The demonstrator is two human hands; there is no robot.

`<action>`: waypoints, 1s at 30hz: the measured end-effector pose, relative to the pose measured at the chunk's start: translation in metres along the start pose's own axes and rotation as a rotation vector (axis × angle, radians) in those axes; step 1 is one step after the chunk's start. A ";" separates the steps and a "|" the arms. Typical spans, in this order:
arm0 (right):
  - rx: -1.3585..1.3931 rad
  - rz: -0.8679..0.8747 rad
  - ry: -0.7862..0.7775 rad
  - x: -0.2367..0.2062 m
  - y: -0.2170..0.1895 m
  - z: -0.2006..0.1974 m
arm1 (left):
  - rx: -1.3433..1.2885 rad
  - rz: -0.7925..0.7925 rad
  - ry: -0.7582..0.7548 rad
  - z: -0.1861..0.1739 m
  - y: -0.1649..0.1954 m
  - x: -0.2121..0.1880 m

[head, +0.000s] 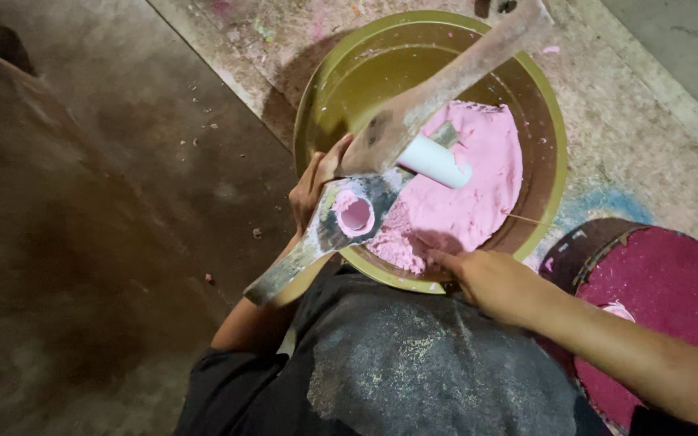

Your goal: The person scoops pink paste from a large bowl into a handheld press tool, then squeezes the tool to extrude round pink paste discs onto round magenta mats arranged on the worktable. They occasionally use a small ring mold and a thin stick to shape or clear the paste, repeating the fill-and-press cycle for many discs.

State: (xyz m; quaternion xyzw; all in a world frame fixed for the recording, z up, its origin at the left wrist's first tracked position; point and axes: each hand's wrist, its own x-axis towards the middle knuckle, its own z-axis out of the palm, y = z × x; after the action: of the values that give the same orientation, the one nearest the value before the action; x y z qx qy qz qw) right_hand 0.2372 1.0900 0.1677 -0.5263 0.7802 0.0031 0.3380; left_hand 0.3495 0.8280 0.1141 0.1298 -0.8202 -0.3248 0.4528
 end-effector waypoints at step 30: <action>-0.645 0.174 0.451 -0.069 -0.081 -0.137 | -0.046 0.093 -0.537 0.005 -0.001 0.052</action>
State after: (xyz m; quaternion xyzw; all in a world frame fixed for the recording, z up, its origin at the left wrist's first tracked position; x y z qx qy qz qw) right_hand 0.2473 1.0609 0.3386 -0.5247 0.8355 0.1609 -0.0259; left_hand 0.3169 0.8025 0.1456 -0.0092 -0.9083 -0.3449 0.2365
